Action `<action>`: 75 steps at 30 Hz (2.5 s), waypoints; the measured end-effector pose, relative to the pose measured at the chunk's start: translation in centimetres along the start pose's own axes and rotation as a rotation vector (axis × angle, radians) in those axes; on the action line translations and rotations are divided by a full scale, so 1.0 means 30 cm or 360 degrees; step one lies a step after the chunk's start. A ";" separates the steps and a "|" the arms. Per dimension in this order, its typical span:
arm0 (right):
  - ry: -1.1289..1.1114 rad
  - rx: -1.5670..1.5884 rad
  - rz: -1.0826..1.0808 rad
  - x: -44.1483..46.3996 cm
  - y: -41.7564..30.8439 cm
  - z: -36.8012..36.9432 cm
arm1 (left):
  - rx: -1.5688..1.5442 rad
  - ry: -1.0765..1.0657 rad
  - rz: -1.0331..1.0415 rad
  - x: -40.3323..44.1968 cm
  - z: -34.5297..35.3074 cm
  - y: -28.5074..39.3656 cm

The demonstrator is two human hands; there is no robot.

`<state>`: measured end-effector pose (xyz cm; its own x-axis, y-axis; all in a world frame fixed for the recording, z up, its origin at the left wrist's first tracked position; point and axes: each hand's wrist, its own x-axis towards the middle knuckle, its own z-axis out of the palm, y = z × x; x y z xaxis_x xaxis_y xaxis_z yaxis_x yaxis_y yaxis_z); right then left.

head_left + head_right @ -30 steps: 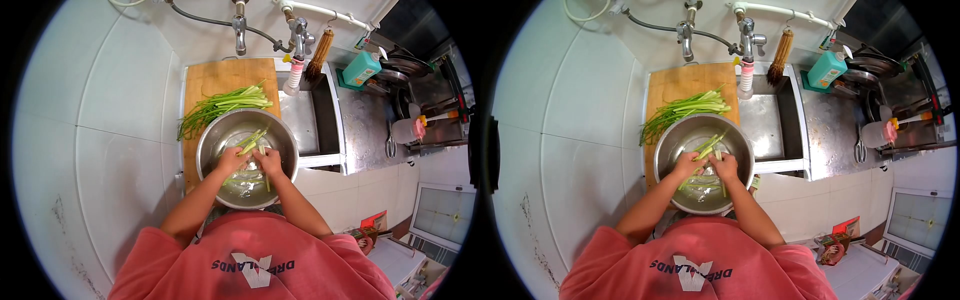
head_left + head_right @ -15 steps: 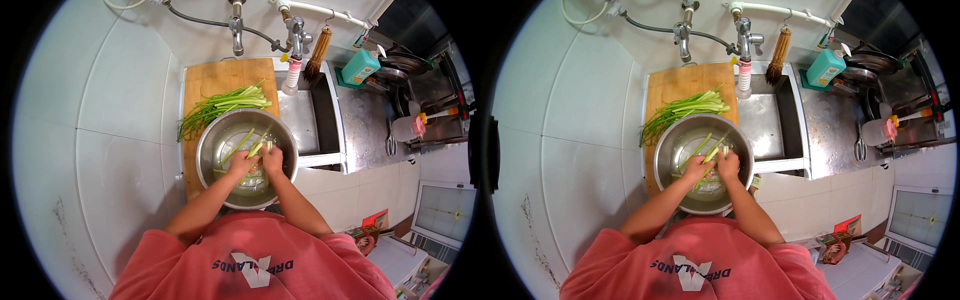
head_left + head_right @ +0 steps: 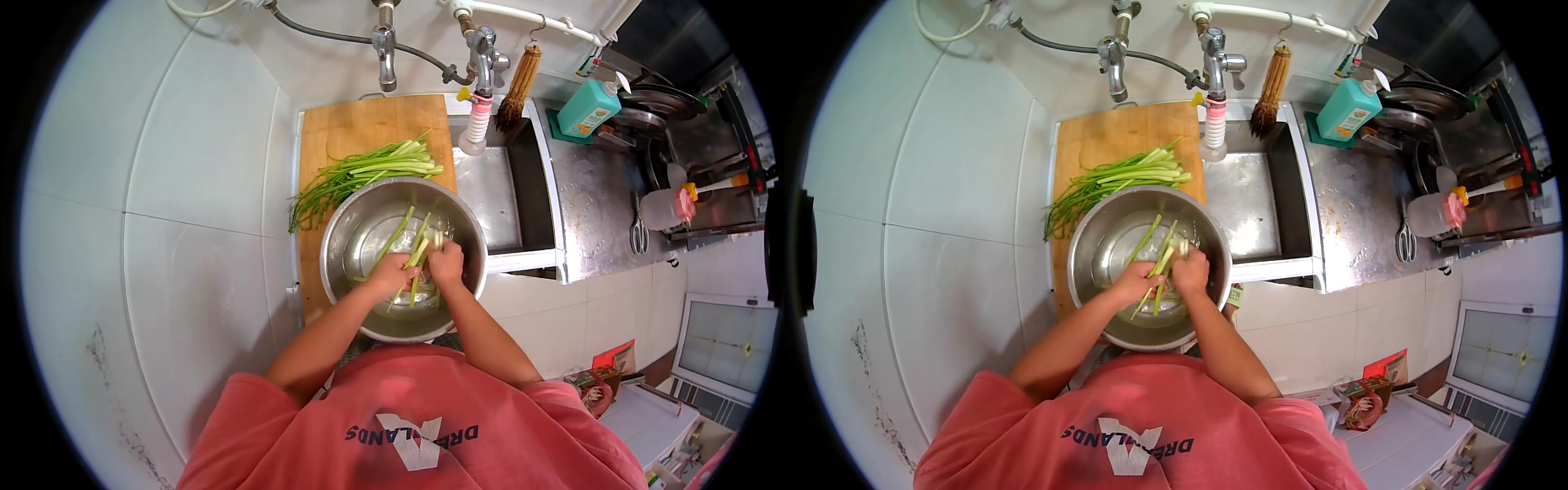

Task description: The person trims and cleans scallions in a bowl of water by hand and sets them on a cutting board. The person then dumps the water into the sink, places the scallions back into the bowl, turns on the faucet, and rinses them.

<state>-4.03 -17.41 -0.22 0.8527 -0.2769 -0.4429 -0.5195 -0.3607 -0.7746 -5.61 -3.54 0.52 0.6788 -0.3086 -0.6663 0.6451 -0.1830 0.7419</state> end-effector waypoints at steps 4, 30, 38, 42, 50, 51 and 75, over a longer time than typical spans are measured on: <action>-0.0025 -0.0134 -0.0198 -0.014 -0.013 -0.011 | 0.0760 0.0036 0.0020 -0.020 -0.006 0.069; -0.0271 0.1202 0.0122 -0.002 -0.050 -0.021 | 0.0337 0.0189 0.0331 0.038 -0.014 0.090; -0.0156 0.1057 0.0068 0.016 -0.030 -0.011 | 0.0555 -0.0052 0.0288 -0.016 -0.027 0.133; -0.0078 0.0955 0.0032 0.027 -0.026 -0.017 | 0.0559 0.0019 0.0300 -0.007 -0.114 0.048; 0.0033 -0.0549 -0.0440 -0.028 -0.023 0.009 | 0.1436 0.0444 0.0172 -0.004 -0.136 0.041; -0.0235 -0.0520 -0.0430 -0.028 -0.042 -0.001 | 0.1231 0.0232 0.0283 -0.001 -0.118 0.031; -0.0422 0.0596 0.0177 0.022 -0.025 -0.032 | 0.0418 0.0368 0.0425 0.007 -0.135 0.005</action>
<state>-3.13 -18.17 0.50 0.8030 -0.0412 -0.5945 -0.5944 0.0175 -0.8040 -3.95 0.15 0.19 0.8895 -0.1658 -0.4258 0.3456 -0.3653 0.8644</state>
